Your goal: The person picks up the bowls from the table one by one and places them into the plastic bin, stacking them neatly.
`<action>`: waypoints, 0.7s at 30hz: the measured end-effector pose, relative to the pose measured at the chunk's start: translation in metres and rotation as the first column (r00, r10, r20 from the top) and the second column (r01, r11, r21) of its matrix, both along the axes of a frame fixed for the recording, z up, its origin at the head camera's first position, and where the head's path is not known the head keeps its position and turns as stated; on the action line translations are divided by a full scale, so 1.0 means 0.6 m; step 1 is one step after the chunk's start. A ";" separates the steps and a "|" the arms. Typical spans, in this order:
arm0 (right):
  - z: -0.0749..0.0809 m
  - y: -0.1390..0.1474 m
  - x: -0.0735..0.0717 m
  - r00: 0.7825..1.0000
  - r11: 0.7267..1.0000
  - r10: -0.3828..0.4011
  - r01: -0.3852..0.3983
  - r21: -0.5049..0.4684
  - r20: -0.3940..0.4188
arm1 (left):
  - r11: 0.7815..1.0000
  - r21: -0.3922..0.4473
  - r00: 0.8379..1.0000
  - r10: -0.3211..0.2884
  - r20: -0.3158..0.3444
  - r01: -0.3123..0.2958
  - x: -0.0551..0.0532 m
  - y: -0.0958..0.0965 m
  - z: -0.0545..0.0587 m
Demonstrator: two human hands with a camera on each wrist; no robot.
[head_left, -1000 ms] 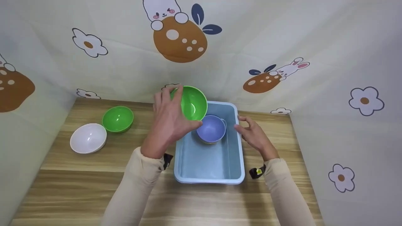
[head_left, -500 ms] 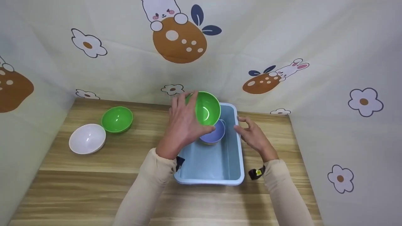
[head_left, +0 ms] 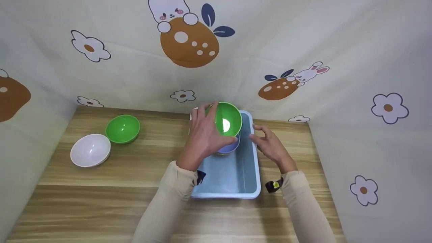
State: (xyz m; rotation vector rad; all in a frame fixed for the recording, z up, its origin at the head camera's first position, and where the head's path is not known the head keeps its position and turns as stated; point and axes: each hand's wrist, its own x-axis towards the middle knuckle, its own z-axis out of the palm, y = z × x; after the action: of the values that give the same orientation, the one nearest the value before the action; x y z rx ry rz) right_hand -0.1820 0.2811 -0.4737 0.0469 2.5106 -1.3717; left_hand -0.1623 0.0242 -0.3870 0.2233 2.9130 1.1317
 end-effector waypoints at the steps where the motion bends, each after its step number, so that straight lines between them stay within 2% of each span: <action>1: 0.000 0.000 0.000 1.000 1.000 0.000 0.000 -0.003 -0.002 | 1.000 0.004 1.000 0.000 0.006 0.000 -0.001 0.002 -0.002; 7: -0.001 0.000 -0.002 1.000 1.000 -0.002 0.002 0.017 -0.018 | 0.999 0.039 0.999 0.000 0.040 -0.002 -0.010 0.009 -0.016; 17: 0.003 -0.004 -0.001 1.000 1.000 -0.002 0.002 0.011 -0.020 | 1.000 0.004 0.999 0.020 0.050 -0.020 -0.023 0.025 -0.046; 21: 0.002 -0.005 -0.002 0.999 0.999 -0.004 0.002 -0.042 -0.033 | 0.999 0.030 0.998 0.017 0.064 -0.019 -0.028 0.030 -0.058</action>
State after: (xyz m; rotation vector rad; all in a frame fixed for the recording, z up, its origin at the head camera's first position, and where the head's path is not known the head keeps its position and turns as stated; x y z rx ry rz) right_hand -0.1832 0.2779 -0.4727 0.0197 2.5084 -1.4367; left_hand -0.1793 0.0424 -0.4217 0.1587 2.8502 1.1642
